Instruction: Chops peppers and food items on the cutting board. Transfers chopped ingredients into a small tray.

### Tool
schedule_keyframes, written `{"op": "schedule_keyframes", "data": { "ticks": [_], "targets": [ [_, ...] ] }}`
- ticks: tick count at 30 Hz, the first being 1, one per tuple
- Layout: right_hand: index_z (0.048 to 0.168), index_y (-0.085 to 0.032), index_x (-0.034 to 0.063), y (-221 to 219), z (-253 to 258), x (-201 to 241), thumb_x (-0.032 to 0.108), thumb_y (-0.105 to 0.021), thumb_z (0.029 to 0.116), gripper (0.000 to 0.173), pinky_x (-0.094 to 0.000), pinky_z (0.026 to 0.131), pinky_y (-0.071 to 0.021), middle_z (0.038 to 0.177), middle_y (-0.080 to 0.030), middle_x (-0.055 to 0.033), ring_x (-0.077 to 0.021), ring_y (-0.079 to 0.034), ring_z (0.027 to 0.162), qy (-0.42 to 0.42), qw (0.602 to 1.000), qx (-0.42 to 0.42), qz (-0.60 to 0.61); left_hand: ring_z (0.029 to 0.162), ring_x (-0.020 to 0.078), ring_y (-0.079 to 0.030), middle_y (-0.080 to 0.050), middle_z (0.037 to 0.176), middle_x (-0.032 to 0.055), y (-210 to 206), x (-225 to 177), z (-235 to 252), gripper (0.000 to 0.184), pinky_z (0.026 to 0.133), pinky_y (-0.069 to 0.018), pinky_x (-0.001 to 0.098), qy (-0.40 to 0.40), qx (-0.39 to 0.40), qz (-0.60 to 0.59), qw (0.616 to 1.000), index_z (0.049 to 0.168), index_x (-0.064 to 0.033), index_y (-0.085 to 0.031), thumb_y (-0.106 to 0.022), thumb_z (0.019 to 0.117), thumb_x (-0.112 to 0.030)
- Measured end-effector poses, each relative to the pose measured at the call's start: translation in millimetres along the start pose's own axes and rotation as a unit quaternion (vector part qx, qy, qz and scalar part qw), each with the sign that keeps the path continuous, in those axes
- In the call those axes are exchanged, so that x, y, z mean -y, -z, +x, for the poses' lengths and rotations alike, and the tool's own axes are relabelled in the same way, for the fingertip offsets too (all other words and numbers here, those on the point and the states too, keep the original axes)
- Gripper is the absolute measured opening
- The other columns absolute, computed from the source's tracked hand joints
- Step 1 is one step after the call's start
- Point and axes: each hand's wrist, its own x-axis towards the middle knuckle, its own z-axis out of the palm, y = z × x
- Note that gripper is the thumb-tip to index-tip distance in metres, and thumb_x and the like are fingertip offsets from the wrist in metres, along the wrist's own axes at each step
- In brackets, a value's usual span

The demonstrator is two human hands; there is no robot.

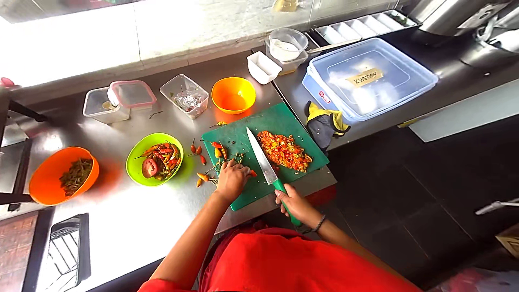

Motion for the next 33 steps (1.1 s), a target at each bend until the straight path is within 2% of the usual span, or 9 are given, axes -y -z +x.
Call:
{"op": "schedule_keyframes", "data": {
  "ticks": [2,4,5,7,10,18,27,30,33],
  "targets": [
    [0.138,-0.044,-0.0054,11,5,8,0.024,-0.038,0.1138,0.039,-0.0415,0.075,-0.0541,0.102,-0.060,-0.0192,-0.0258,-0.063,0.079,-0.005,0.996,-0.024,-0.091,0.108,0.0375,-0.068,-0.076,0.099,0.0146,-7,-6,8,0.013,0.099,-0.0478,0.0561,-0.008,0.015,-0.010,1.000,0.100,-0.0059,-0.079,-0.070,0.0960,-0.015],
    [0.137,-0.045,-0.0060,20,2,24,0.027,-0.040,0.1132,0.041,-0.0508,0.092,-0.0526,0.112,-0.064,-0.0266,-0.0371,-0.067,0.101,-0.009,0.977,-0.049,-0.206,0.109,0.0370,-0.068,-0.076,0.101,0.0148,-19,-12,18,0.013,0.099,-0.0475,0.0553,-0.020,0.015,-0.029,0.999,0.100,-0.0059,-0.079,-0.070,0.0948,-0.013],
    [0.135,-0.046,-0.0050,21,-2,32,0.029,-0.041,0.1128,0.041,-0.0518,0.096,-0.0521,0.113,-0.065,-0.0268,-0.0388,-0.067,0.108,-0.010,0.964,-0.056,-0.258,0.108,0.0365,-0.068,-0.076,0.101,0.0146,-24,-14,23,0.012,0.099,-0.0476,0.0547,-0.024,0.012,-0.037,0.999,0.100,-0.0059,-0.080,-0.070,0.0945,-0.012],
    [0.135,-0.046,-0.0032,18,-12,46,0.031,-0.040,0.1128,0.041,-0.0507,0.097,-0.0531,0.113,-0.066,-0.0250,-0.0389,-0.068,0.111,-0.023,0.943,-0.054,-0.327,0.107,0.0360,-0.069,-0.076,0.100,0.0141,-31,-16,28,0.011,0.099,-0.0480,0.0546,-0.032,-0.003,-0.047,0.998,0.098,-0.0058,-0.080,-0.071,0.0938,-0.011],
    [0.136,-0.044,-0.0014,12,-22,57,0.032,-0.038,0.1131,0.041,-0.0482,0.095,-0.0546,0.111,-0.068,-0.0230,-0.0372,-0.070,0.110,-0.042,0.928,-0.050,-0.368,0.104,0.0355,-0.069,-0.076,0.097,0.0133,-37,-16,30,0.010,0.096,-0.0491,0.0543,-0.040,-0.022,-0.047,0.998,0.096,-0.0062,-0.080,-0.072,0.0925,-0.010],
    [0.136,-0.044,-0.0001,9,-21,52,0.033,-0.037,0.1134,0.041,-0.0471,0.097,-0.0534,0.113,-0.067,-0.0223,-0.0350,-0.069,0.112,-0.057,0.935,-0.037,-0.347,0.099,0.0359,-0.070,-0.076,0.095,0.0133,-40,-15,32,0.008,0.091,-0.0508,0.0534,-0.047,-0.034,-0.043,0.997,0.093,-0.0057,-0.080,-0.073,0.0905,-0.008],
    [0.135,-0.045,-0.0015,4,13,51,0.034,-0.041,0.1124,0.042,-0.0498,0.093,-0.0556,0.109,-0.069,-0.0228,-0.0373,-0.071,0.107,-0.023,0.945,-0.072,-0.318,0.099,0.0350,-0.069,-0.076,0.094,0.0132,-36,-13,36,0.011,0.092,-0.0503,0.0525,-0.054,-0.003,-0.023,0.998,0.093,-0.0058,-0.079,-0.069,0.0940,-0.009],
    [0.135,-0.044,0.0004,17,-8,67,0.034,-0.039,0.1127,0.041,-0.0487,0.094,-0.0554,0.111,-0.068,-0.0221,-0.0361,-0.070,0.109,-0.038,0.934,-0.045,-0.353,0.104,0.0349,-0.068,-0.076,0.098,0.0140,-28,-20,39,0.016,0.098,-0.0474,0.0519,-0.035,0.040,-0.006,0.999,0.097,-0.0047,-0.079,-0.065,0.0970,-0.012],
    [0.137,-0.044,0.0003,15,-25,69,0.033,-0.037,0.1132,0.041,-0.0475,0.097,-0.0540,0.114,-0.067,-0.0223,-0.0355,-0.069,0.112,-0.064,0.928,-0.029,-0.366,0.105,0.0361,-0.068,-0.075,0.098,0.0158,-27,-28,40,0.017,0.099,-0.0466,0.0523,-0.020,0.060,0.004,0.998,0.097,-0.0023,-0.078,-0.064,0.0970,-0.011]
  ]
}}
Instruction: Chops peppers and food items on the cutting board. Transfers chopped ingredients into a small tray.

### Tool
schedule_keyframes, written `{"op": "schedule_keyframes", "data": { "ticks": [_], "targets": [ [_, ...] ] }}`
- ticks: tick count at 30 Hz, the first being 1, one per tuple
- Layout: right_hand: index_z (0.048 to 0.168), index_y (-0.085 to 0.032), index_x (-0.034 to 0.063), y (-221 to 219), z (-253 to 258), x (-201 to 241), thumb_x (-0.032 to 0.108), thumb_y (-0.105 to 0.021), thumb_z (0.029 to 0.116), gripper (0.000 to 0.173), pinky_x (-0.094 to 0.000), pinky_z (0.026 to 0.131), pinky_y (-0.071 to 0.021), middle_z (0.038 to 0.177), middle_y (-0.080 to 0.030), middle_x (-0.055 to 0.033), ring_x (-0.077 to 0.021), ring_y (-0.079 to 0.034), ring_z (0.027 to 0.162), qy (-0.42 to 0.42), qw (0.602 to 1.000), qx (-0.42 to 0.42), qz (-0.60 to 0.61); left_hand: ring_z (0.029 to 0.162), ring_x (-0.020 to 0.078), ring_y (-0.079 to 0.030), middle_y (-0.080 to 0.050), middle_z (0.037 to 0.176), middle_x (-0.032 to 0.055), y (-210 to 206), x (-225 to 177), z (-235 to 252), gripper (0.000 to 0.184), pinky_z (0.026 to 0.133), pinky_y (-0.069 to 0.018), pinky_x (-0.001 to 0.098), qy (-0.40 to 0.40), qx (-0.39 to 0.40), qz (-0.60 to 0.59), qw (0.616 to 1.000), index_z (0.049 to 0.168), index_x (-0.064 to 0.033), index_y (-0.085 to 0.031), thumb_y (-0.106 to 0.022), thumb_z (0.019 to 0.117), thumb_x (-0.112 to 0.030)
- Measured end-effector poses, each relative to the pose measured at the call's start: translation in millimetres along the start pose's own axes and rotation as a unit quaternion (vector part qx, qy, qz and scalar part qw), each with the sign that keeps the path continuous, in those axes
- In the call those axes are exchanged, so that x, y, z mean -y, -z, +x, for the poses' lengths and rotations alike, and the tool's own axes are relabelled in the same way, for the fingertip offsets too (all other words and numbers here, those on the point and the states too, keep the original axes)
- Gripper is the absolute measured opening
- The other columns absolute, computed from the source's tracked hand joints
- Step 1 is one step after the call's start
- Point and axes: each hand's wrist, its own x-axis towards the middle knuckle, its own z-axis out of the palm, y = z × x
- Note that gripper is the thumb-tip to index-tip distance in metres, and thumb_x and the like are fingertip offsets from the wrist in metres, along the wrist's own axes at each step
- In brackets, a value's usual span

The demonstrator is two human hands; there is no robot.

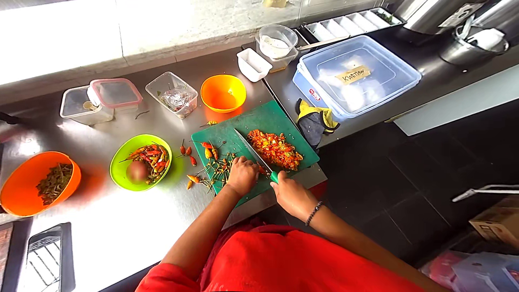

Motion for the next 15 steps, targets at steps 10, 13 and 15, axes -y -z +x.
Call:
{"op": "schedule_keyframes", "data": {
  "ticks": [10,13,15],
  "targets": [
    [0.141,-0.041,0.0009,-18,2,4,0.032,-0.033,0.1141,0.042,-0.0474,0.098,-0.0532,0.117,-0.067,-0.0216,-0.0353,-0.068,0.116,-0.013,1.000,0.005,-0.019,0.104,0.0368,-0.066,-0.074,0.097,0.0166,8,-9,0,0.015,0.098,-0.0466,0.0524,0.015,0.019,-0.015,1.000,0.096,-0.0007,-0.078,-0.064,0.0966,-0.007],
    [0.140,-0.043,0.0007,-24,14,5,0.031,-0.033,0.1141,0.041,-0.0483,0.097,-0.0536,0.115,-0.068,-0.0219,-0.0366,-0.069,0.115,-0.011,1.000,-0.010,-0.012,0.100,0.0367,-0.067,-0.074,0.093,0.0160,4,-6,1,0.014,0.096,-0.0479,0.0526,0.005,-0.002,-0.017,1.000,0.093,-0.0015,-0.078,-0.065,0.0955,-0.007],
    [0.140,-0.043,-0.0010,-29,27,4,0.031,-0.036,0.1135,0.042,-0.0500,0.095,-0.0546,0.112,-0.069,-0.0230,-0.0384,-0.070,0.110,0.001,1.000,-0.031,0.005,0.099,0.0364,-0.068,-0.074,0.091,0.0158,-1,-3,0,0.016,0.095,-0.0485,0.0522,0.000,-0.009,-0.021,1.000,0.093,-0.0027,-0.078,-0.064,0.0959,-0.009]
  ]
}}
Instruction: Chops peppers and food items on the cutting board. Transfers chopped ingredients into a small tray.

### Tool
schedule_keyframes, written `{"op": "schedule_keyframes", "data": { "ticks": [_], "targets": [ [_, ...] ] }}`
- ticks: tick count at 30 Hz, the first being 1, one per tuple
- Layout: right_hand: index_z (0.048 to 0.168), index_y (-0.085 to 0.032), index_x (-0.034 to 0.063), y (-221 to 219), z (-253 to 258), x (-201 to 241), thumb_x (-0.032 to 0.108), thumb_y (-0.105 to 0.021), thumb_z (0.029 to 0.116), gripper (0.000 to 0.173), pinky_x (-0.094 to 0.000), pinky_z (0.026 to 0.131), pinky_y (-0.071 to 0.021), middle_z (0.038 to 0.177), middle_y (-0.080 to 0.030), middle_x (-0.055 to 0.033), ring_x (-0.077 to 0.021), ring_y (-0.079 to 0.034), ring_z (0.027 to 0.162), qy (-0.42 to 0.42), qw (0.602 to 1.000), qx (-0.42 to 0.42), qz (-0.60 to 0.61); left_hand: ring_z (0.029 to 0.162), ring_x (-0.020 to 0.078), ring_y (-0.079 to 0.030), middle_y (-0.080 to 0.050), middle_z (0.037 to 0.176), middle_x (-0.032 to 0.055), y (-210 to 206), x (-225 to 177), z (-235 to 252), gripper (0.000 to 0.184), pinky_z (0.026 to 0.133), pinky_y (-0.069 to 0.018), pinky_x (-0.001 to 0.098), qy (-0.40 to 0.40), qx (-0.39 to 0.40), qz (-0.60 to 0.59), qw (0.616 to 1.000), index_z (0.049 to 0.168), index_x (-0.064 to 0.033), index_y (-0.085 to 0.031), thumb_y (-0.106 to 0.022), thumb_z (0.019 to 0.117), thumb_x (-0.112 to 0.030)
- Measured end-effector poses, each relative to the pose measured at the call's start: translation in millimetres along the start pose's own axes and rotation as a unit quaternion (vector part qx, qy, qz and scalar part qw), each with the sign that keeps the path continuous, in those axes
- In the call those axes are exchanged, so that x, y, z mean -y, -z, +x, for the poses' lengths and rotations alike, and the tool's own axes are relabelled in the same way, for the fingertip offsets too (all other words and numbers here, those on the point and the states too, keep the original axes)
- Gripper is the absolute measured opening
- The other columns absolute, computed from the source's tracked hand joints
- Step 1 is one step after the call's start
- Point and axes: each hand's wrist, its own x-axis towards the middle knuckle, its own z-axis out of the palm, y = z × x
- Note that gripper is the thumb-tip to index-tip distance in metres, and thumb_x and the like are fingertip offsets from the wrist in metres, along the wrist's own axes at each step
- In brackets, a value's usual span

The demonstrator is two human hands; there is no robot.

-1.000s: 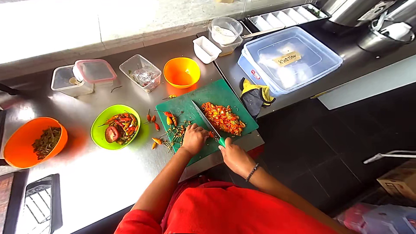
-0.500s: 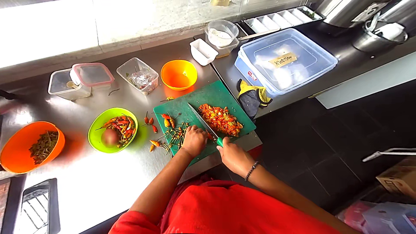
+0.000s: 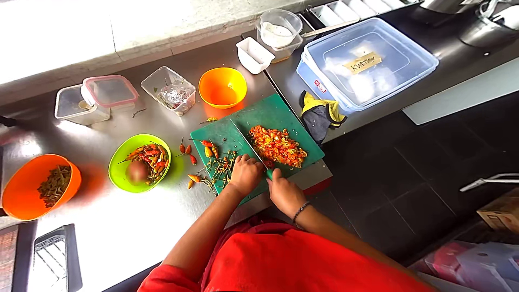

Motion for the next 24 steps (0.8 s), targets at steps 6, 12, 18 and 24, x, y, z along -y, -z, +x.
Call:
{"op": "schedule_keyframes", "data": {
  "ticks": [6,12,18,24],
  "targets": [
    [0.138,-0.043,0.0001,21,-9,-8,0.032,-0.041,0.1124,0.041,-0.0498,0.094,-0.0548,0.111,-0.068,-0.0223,-0.0368,-0.070,0.109,0.014,0.999,0.028,0.029,0.098,0.0350,-0.070,-0.075,0.091,0.0136,-7,9,-2,0.012,0.096,-0.0491,0.0521,-0.013,-0.043,-0.020,0.999,0.091,-0.0049,-0.080,-0.069,0.0925,-0.009],
    [0.139,-0.042,-0.0001,6,-13,-10,0.034,-0.036,0.1134,0.043,-0.0478,0.099,-0.0525,0.116,-0.067,-0.0225,-0.0364,-0.067,0.116,-0.002,0.999,0.039,0.017,0.096,0.0351,-0.070,-0.076,0.089,0.0132,-10,10,-3,0.010,0.093,-0.0504,0.0523,-0.014,-0.062,-0.029,0.998,0.089,-0.0051,-0.080,-0.070,0.0902,-0.006],
    [0.136,-0.044,-0.0014,12,3,-10,0.033,-0.042,0.1123,0.042,-0.0506,0.093,-0.0553,0.110,-0.068,-0.0229,-0.0380,-0.070,0.108,0.023,0.998,0.015,0.048,0.100,0.0364,-0.069,-0.076,0.094,0.0148,-2,8,-6,0.011,0.096,-0.0485,0.0547,-0.006,-0.040,-0.056,0.998,0.093,-0.0049,-0.080,-0.070,0.0919,-0.006],
    [0.137,-0.043,0.0001,13,-16,-8,0.033,-0.038,0.1130,0.041,-0.0467,0.097,-0.0531,0.113,-0.068,-0.0212,-0.0345,-0.069,0.113,0.007,0.999,0.042,0.024,0.096,0.0355,-0.070,-0.076,0.090,0.0136,-8,10,-5,0.010,0.093,-0.0502,0.0537,-0.007,-0.066,-0.046,0.997,0.089,-0.0049,-0.080,-0.070,0.0896,-0.006]
  ]
}}
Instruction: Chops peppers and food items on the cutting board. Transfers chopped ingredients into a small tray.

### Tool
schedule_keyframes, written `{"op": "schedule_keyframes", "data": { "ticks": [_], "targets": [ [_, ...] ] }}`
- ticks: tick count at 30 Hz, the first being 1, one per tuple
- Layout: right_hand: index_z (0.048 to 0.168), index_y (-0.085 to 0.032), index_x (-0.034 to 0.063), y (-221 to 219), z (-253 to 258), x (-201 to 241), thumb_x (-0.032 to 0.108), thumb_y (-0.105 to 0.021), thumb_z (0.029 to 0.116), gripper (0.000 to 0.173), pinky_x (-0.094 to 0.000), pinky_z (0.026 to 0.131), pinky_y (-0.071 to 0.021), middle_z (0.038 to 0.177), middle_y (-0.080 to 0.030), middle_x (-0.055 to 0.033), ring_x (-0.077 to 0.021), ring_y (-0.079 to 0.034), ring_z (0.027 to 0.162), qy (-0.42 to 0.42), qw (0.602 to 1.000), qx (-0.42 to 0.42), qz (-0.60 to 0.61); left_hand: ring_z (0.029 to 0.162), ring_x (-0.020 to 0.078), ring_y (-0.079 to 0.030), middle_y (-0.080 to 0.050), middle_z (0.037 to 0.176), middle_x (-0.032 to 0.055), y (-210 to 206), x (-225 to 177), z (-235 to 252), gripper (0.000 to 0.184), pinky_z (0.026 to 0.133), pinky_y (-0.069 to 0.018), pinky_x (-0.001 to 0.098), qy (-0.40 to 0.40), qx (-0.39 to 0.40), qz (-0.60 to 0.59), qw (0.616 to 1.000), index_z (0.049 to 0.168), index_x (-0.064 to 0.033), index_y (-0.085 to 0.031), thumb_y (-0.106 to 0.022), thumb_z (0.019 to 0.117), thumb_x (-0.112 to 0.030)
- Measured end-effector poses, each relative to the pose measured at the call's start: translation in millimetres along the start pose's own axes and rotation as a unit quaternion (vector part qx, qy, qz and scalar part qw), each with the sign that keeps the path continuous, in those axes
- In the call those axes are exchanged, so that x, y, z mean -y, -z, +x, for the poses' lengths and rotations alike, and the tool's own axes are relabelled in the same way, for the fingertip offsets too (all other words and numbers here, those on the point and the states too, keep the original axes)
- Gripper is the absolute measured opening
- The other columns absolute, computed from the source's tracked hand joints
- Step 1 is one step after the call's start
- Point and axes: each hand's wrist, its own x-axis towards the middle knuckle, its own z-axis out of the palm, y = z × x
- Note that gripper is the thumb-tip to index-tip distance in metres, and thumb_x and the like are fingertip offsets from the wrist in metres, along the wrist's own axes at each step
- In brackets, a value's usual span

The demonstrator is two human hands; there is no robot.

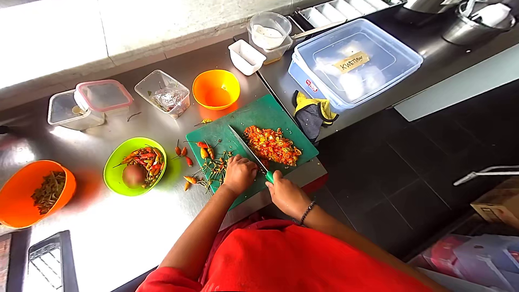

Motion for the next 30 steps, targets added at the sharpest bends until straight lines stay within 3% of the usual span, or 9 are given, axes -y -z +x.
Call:
{"op": "schedule_keyframes", "data": {
  "ticks": [8,14,17,19,21,23,26,28,30],
  "targets": [
    [0.137,-0.044,-0.0021,-12,23,4,0.032,-0.041,0.1125,0.042,-0.0499,0.094,-0.0549,0.110,-0.069,-0.0230,-0.0379,-0.070,0.108,0.022,0.999,-0.037,0.026,0.100,0.0364,-0.069,-0.076,0.094,0.0147,7,-1,-3,0.012,0.096,-0.0482,0.0531,0.010,0.027,0.013,1.000,0.094,-0.0040,-0.080,-0.068,0.0927,-0.008],
    [0.138,-0.044,-0.0026,-8,22,-1,0.031,-0.042,0.1123,0.042,-0.0488,0.095,-0.0538,0.112,-0.068,-0.0236,-0.0370,-0.069,0.110,0.039,0.997,-0.046,0.038,0.105,0.0358,-0.069,-0.076,0.098,0.0130,56,21,-32,0.012,0.100,-0.0480,0.0562,0.004,0.021,0.078,0.997,0.097,-0.0066,-0.080,-0.069,0.0958,-0.010],
    [0.138,-0.044,-0.0024,-7,23,-2,0.032,-0.043,0.1122,0.043,-0.0489,0.096,-0.0536,0.113,-0.068,-0.0237,-0.0371,-0.069,0.110,0.039,0.997,-0.044,0.043,0.118,0.0375,-0.065,-0.072,0.120,0.0151,83,45,-26,0.021,0.107,-0.0434,0.0594,0.024,0.027,0.104,0.994,0.111,-0.0069,-0.078,-0.061,0.0991,-0.006],
    [0.137,-0.045,-0.0018,-3,24,-3,0.034,-0.041,0.1125,0.044,-0.0497,0.096,-0.0534,0.114,-0.067,-0.0239,-0.0371,-0.069,0.111,0.046,0.997,-0.037,0.049,0.134,0.0378,-0.054,-0.063,0.140,0.0153,108,65,-4,0.034,0.116,-0.0328,0.0599,0.104,0.078,0.127,0.983,0.129,-0.0092,-0.071,-0.051,0.1023,-0.002],
    [0.135,-0.047,-0.0015,0,22,-6,0.035,-0.039,0.1127,0.044,-0.0508,0.096,-0.0527,0.113,-0.067,-0.0240,-0.0375,-0.068,0.110,0.056,0.995,-0.041,0.072,0.141,0.0360,-0.048,-0.059,0.145,0.0146,125,83,17,0.039,0.120,-0.0272,0.0597,0.169,0.143,0.139,0.965,0.136,-0.0114,-0.067,-0.050,0.1024,-0.001],
    [0.132,-0.050,-0.0030,1,17,-10,0.034,-0.038,0.1131,0.043,-0.0505,0.092,-0.0530,0.108,-0.066,-0.0244,-0.0374,-0.069,0.103,0.066,0.989,-0.067,0.114,0.131,0.0368,-0.056,-0.064,0.136,0.0171,129,93,29,0.034,0.114,-0.0365,0.0574,0.182,0.198,0.158,0.950,0.132,-0.0108,-0.069,-0.055,0.1020,-0.003],
    [0.134,-0.046,-0.0029,-8,13,-21,0.031,-0.039,0.1133,0.040,-0.0436,0.077,-0.0576,0.093,-0.064,-0.0184,-0.0288,-0.069,0.078,0.074,0.976,-0.078,0.187,0.122,0.0410,-0.061,-0.066,0.126,0.0226,131,98,30,0.027,0.105,-0.0450,0.0596,0.215,0.202,0.153,0.943,0.127,-0.0059,-0.070,-0.055,0.1041,-0.007],
    [0.134,-0.046,-0.0028,-16,9,-34,0.029,-0.040,0.1133,0.038,-0.0408,0.075,-0.0578,0.094,-0.065,-0.0165,-0.0252,-0.068,0.076,0.084,0.975,-0.050,0.200,0.120,0.0442,-0.062,-0.065,0.126,0.0251,138,101,18,0.027,0.102,-0.0475,0.0628,0.251,0.137,0.118,0.951,0.127,-0.0013,-0.069,-0.056,0.1039,-0.008],
    [0.136,-0.047,-0.0062,-26,7,-49,0.027,-0.042,0.1125,0.041,-0.0463,0.086,-0.0546,0.102,-0.065,-0.0221,-0.0315,-0.068,0.089,0.101,0.978,-0.028,0.178,0.116,0.0450,-0.064,-0.066,0.124,0.0269,151,95,0,0.025,0.100,-0.0485,0.0635,0.267,0.027,0.057,0.962,0.124,0.0034,-0.067,-0.060,0.1022,-0.007]
  ]
}}
